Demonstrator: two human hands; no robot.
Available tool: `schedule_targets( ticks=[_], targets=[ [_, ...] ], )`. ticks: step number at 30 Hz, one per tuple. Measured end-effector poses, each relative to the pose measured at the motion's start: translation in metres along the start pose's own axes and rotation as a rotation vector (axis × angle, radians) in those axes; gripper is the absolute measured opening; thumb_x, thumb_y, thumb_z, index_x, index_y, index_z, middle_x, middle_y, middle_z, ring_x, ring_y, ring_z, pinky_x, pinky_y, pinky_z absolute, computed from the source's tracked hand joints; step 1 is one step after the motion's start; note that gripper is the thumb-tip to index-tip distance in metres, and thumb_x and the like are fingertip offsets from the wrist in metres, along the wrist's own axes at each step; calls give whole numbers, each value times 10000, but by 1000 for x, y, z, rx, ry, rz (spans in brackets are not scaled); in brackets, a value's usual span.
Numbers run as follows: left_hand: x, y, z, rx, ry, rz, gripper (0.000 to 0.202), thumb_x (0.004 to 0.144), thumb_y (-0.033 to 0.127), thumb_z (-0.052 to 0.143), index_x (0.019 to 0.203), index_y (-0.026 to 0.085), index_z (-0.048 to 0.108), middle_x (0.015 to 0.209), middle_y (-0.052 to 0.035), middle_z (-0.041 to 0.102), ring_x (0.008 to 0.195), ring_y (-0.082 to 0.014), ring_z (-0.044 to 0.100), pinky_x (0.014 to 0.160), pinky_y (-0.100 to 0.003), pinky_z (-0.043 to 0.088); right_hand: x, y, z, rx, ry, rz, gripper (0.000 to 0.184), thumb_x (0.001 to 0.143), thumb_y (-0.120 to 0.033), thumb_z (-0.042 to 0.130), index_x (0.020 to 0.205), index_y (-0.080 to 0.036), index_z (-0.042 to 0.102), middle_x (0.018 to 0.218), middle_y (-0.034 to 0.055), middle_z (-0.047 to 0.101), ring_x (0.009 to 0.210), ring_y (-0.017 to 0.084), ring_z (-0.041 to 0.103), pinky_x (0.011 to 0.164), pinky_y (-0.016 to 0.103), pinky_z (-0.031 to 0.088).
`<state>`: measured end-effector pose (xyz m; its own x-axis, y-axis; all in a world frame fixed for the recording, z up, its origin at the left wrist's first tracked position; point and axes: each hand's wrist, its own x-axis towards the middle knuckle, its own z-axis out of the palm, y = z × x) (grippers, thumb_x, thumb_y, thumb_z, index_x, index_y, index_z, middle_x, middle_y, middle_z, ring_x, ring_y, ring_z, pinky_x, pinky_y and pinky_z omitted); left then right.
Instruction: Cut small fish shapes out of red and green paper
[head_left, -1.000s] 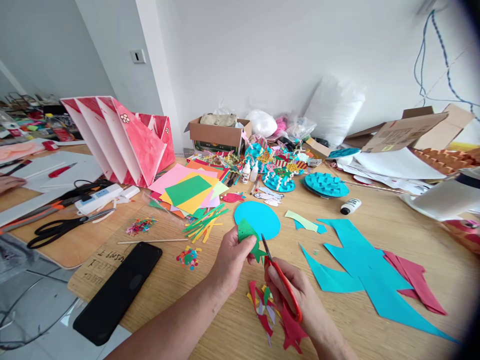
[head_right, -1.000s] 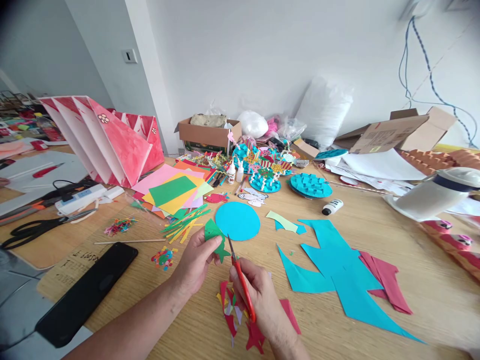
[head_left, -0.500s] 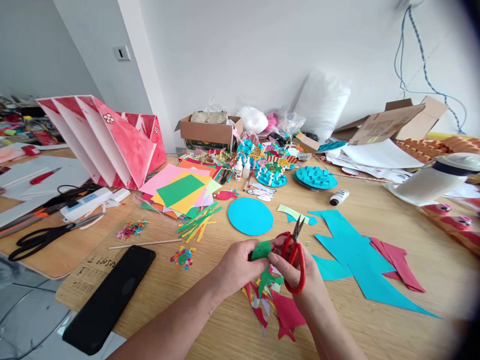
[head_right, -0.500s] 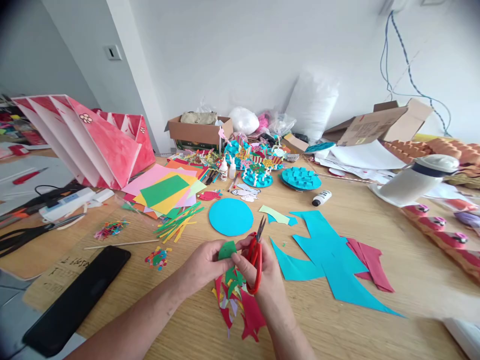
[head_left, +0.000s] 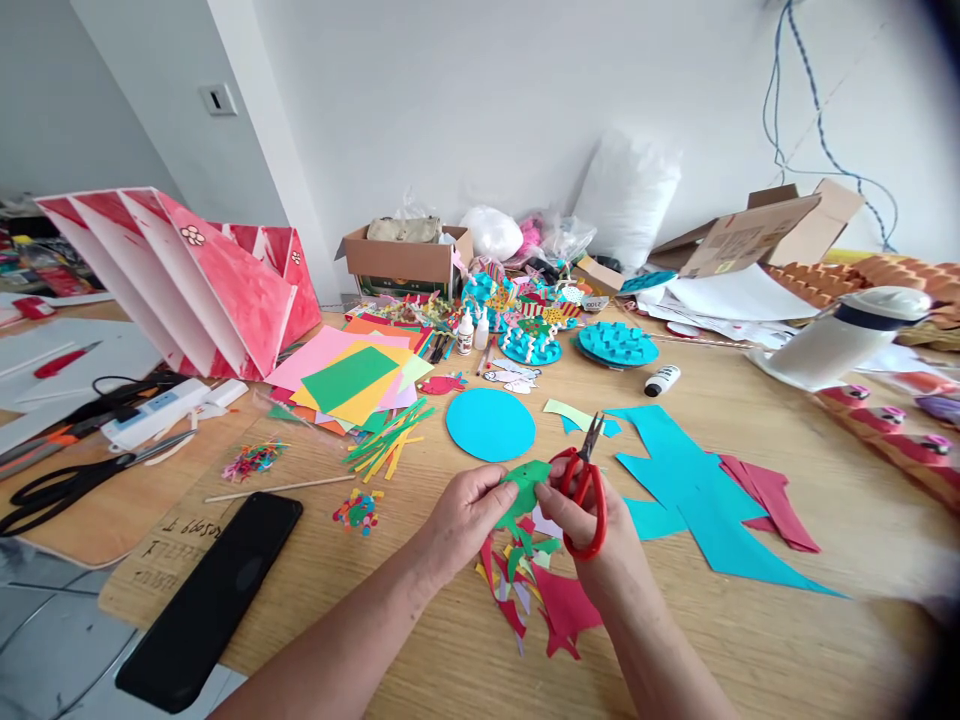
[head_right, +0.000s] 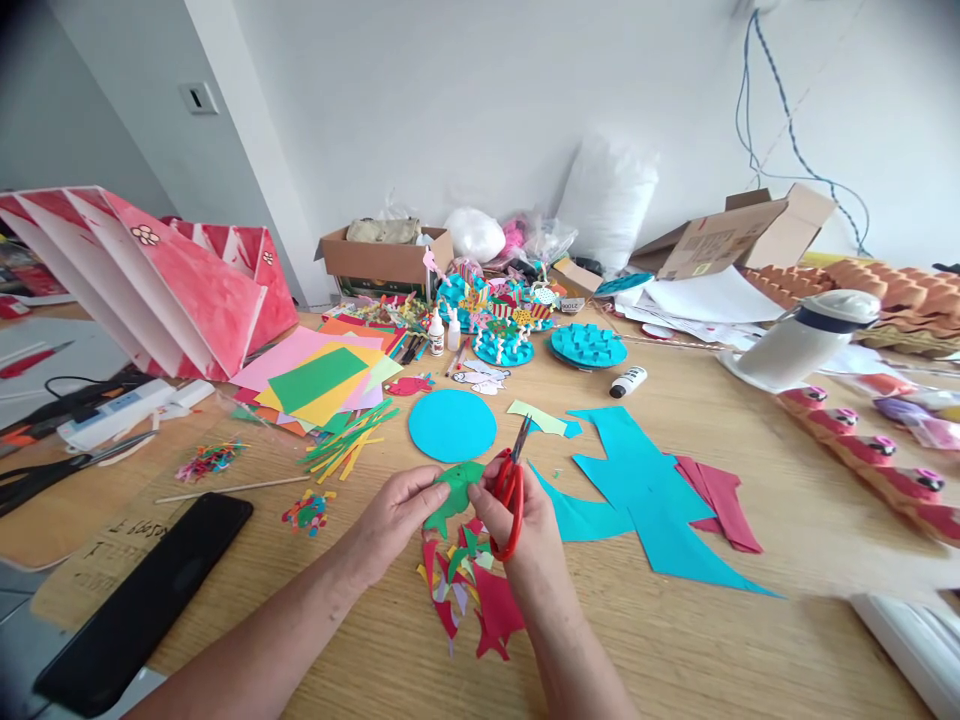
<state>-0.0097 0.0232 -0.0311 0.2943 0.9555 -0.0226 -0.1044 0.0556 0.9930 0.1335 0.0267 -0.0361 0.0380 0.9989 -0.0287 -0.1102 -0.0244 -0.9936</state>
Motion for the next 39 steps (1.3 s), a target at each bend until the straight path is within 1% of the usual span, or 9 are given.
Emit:
schedule_targets(
  ticks=[3,7,12,17,22,26,31,36,39],
  targets=[
    [1,-3,1,24,-8,3,271,775,392,513,850,160,630,683,8,521,606,-113,416,561,-210,325,-1,0,1,18,5,2,265,618,-310,704,736,-198,495,618,-39,479,522,116,433,470,234,365],
    [3,-6,2,133,14,11,186,757,309,531,815,148,607,644,27,453,594,-101,365,546,-203,296,-2,-1,2,10,-15,11,255,631,-321,699,738,-198,503,583,-49,470,519,116,423,477,233,357],
    [2,-2,1,208,13,-26,163,743,298,539,689,147,567,575,43,363,552,-93,312,509,-204,254,-1,-3,-1,-13,-22,2,248,642,-321,692,757,-200,508,616,-38,487,529,122,438,495,243,375],
    [0,-1,0,22,-13,-34,273,772,397,522,800,147,629,636,9,467,576,-106,382,537,-203,311,1,1,-2,23,27,-23,235,634,-299,700,757,-197,527,638,-30,496,528,121,449,468,235,371],
    [-2,-11,0,-105,102,-69,361,797,475,474,861,164,644,659,-3,526,565,-109,412,514,-202,337,2,7,-3,39,67,-41,214,654,-296,695,770,-205,539,634,-43,498,534,114,447,484,230,364],
    [-2,-10,0,-106,57,-74,434,827,502,399,936,152,633,706,-22,540,586,-112,418,503,-205,333,0,6,-2,31,95,-60,211,655,-283,699,765,-207,535,646,-45,499,537,109,436,479,225,347],
    [2,-8,-1,55,16,-12,312,728,366,599,963,165,639,685,14,527,610,-104,423,559,-199,333,-5,4,2,-11,54,-86,203,664,-280,689,762,-209,526,626,-51,489,518,106,406,460,224,336],
    [5,-10,-1,81,-16,-3,271,741,296,580,961,148,638,729,-1,548,670,-118,446,630,-212,353,-4,6,2,18,19,-50,206,670,-275,685,762,-204,515,622,-53,476,532,104,413,479,221,340],
    [4,-8,0,49,-1,-25,263,719,291,600,931,138,625,679,17,510,631,-106,424,594,-202,338,-3,6,2,32,21,-42,222,665,-280,687,771,-196,512,619,-46,473,531,110,411,479,230,342]
  ],
)
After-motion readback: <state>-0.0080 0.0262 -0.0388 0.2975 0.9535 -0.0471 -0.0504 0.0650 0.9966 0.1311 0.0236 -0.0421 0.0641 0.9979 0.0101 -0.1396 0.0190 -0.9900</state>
